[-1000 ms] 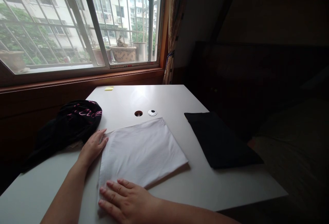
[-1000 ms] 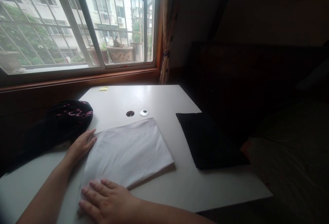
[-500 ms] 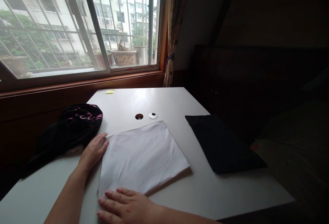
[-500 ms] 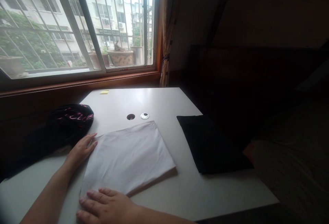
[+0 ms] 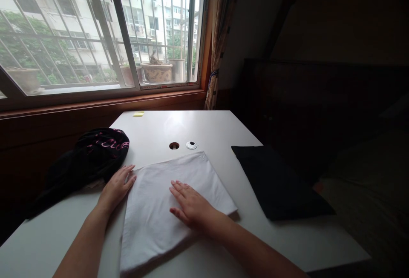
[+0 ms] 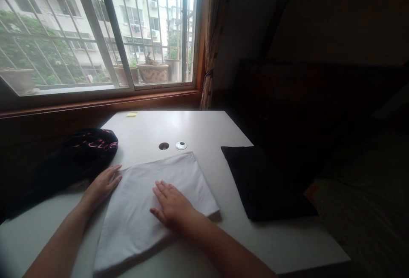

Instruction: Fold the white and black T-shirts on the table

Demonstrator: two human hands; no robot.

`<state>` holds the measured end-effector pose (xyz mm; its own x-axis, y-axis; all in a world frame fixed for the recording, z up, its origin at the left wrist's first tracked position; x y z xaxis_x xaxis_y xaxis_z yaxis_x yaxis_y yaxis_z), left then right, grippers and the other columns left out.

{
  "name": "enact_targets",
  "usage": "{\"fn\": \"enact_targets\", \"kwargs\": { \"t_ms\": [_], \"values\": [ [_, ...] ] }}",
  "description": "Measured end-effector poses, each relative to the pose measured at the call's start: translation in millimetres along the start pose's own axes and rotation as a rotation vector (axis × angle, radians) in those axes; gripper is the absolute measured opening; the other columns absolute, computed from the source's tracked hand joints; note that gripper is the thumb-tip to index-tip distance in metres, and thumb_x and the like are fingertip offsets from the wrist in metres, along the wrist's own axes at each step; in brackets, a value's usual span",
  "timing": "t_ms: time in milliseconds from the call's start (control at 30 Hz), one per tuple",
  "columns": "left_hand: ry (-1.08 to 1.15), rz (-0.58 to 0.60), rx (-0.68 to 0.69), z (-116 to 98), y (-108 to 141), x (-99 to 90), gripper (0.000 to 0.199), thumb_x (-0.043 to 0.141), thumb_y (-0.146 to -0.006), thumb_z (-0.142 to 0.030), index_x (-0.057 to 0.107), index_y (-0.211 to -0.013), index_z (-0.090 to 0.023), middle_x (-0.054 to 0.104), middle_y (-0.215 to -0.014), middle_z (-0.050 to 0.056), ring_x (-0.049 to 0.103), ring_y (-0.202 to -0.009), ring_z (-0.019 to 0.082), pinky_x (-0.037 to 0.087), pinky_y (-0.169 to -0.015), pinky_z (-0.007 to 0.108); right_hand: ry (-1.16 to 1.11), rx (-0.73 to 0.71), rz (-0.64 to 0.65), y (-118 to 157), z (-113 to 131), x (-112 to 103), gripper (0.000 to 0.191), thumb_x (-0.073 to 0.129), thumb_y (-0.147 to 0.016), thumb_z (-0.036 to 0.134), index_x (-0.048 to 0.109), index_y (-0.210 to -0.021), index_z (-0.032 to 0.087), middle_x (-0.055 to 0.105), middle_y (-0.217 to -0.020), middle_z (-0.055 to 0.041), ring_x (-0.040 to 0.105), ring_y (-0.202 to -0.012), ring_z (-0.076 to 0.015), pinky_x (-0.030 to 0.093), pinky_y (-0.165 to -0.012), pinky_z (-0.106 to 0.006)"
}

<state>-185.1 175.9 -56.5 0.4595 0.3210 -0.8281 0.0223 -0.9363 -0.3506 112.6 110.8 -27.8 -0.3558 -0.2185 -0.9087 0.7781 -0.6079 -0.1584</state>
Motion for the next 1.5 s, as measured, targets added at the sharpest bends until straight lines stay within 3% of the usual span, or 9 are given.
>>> {"fn": "enact_targets", "kwargs": {
  "t_ms": [133, 400, 633, 967, 1067, 1167, 1333, 1400, 1500],
  "values": [
    [-0.013, 0.004, -0.020, -2, 0, -2.3, 0.059, 0.048, -0.093, -0.055, 0.061, -0.139, -0.020, 0.062, -0.146, 0.011, 0.053, -0.140, 0.030, 0.038, -0.121, 0.047, 0.064, 0.031, 0.028, -18, -30, 3, 0.069, 0.037, -0.107, 0.055, 0.035, -0.160, 0.011, 0.025, -0.169, -0.0154, 0.020, -0.158, -0.0272, 0.019, -0.129, -0.048],
    [-0.022, -0.010, 0.006, 3, -1, 2.3, 0.057, 0.049, -0.094, -0.054, 0.060, -0.140, -0.021, 0.063, -0.145, 0.011, 0.052, -0.141, 0.031, 0.038, -0.121, 0.049, 0.129, 0.193, 0.050, -51, -96, -18, 0.070, 0.031, -0.107, 0.056, 0.028, -0.163, 0.016, 0.017, -0.172, -0.0101, 0.012, -0.159, -0.0246, 0.012, -0.130, -0.046],
    [-0.036, -0.016, 0.024, 3, 0, 2.4, 0.055, 0.049, -0.096, -0.052, 0.060, -0.140, -0.022, 0.063, -0.144, 0.011, 0.052, -0.140, 0.031, 0.039, -0.120, 0.049, 0.163, 0.411, -0.005, -32, -153, -34, 0.070, 0.027, -0.106, 0.054, 0.024, -0.165, 0.016, 0.016, -0.173, -0.0081, 0.012, -0.160, -0.0236, 0.011, -0.129, -0.045],
    [-0.008, -0.021, 0.009, 4, 0, 1.0, 0.054, 0.049, -0.096, -0.050, 0.059, -0.141, -0.022, 0.061, -0.146, 0.011, 0.053, -0.139, 0.030, 0.039, -0.121, 0.049, 0.193, 0.440, -0.058, 15, -181, -43, 0.063, 0.028, -0.108, 0.050, 0.032, -0.163, 0.019, 0.023, -0.171, -0.0093, 0.021, -0.158, -0.0238, 0.018, -0.127, -0.047],
    [0.020, -0.063, 0.049, -12, -3, -8.0, 0.053, 0.049, -0.096, -0.049, 0.059, -0.140, -0.021, 0.060, -0.147, 0.012, 0.053, -0.139, 0.030, 0.040, -0.120, 0.049, 0.176, 0.438, -0.078, 32, -180, -45, 0.061, 0.030, -0.107, 0.051, 0.038, -0.160, 0.020, 0.028, -0.169, -0.0099, 0.024, -0.157, -0.0253, 0.021, -0.127, -0.048],
    [0.008, -0.057, 0.153, -54, -4, -10.6, 0.049, 0.048, -0.099, -0.046, 0.060, -0.141, -0.023, 0.056, -0.151, 0.011, 0.044, -0.147, 0.030, 0.038, -0.122, 0.051, 0.148, 0.416, -0.103, 46, -174, -47, 0.060, 0.033, -0.107, 0.052, 0.041, -0.159, 0.022, 0.031, -0.168, -0.0097, 0.026, -0.156, -0.0274, 0.023, -0.126, -0.050],
    [-0.082, 0.160, 0.398, -133, 16, 20.7, 0.051, 0.047, -0.103, -0.046, 0.048, -0.153, -0.034, 0.046, -0.162, 0.005, 0.034, -0.153, 0.032, 0.031, -0.123, 0.059, 0.136, 0.397, -0.124, 59, -161, -50, 0.056, 0.041, -0.106, 0.049, 0.047, -0.155, 0.023, 0.035, -0.166, -0.0099, 0.029, -0.155, -0.0296, 0.027, -0.125, -0.052],
    [-0.134, 0.241, 0.447, -144, 29, 34.2, 0.058, 0.050, -0.102, -0.050, 0.041, -0.157, -0.036, 0.041, -0.164, 0.005, 0.033, -0.153, 0.035, 0.032, -0.122, 0.062, 0.133, 0.399, -0.133, 63, -158, -53, 0.055, 0.044, -0.105, 0.047, 0.049, -0.154, 0.023, 0.037, -0.165, -0.0100, 0.031, -0.154, -0.0300, 0.028, -0.125, -0.053],
    [-0.221, 0.305, 0.436, -139, 45, 43.5, 0.062, 0.049, -0.102, -0.052, 0.031, -0.160, -0.039, 0.034, -0.167, 0.003, 0.030, -0.154, 0.034, 0.029, -0.124, 0.061, 0.110, 0.400, -0.136, 69, -156, -53, 0.055, 0.045, -0.104, 0.047, 0.049, -0.154, 0.025, 0.038, -0.165, -0.0086, 0.031, -0.154, -0.0294, 0.029, -0.125, -0.053]
  ]
}}
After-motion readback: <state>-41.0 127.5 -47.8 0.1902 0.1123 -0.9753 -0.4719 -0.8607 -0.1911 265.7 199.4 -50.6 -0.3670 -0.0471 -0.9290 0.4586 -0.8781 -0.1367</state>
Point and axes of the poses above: each hand's wrist, its own y-axis away from the middle knuckle, its own x-axis out of the palm, z = x × y, the point moved 9 cm from there along -y, towards the middle knuckle
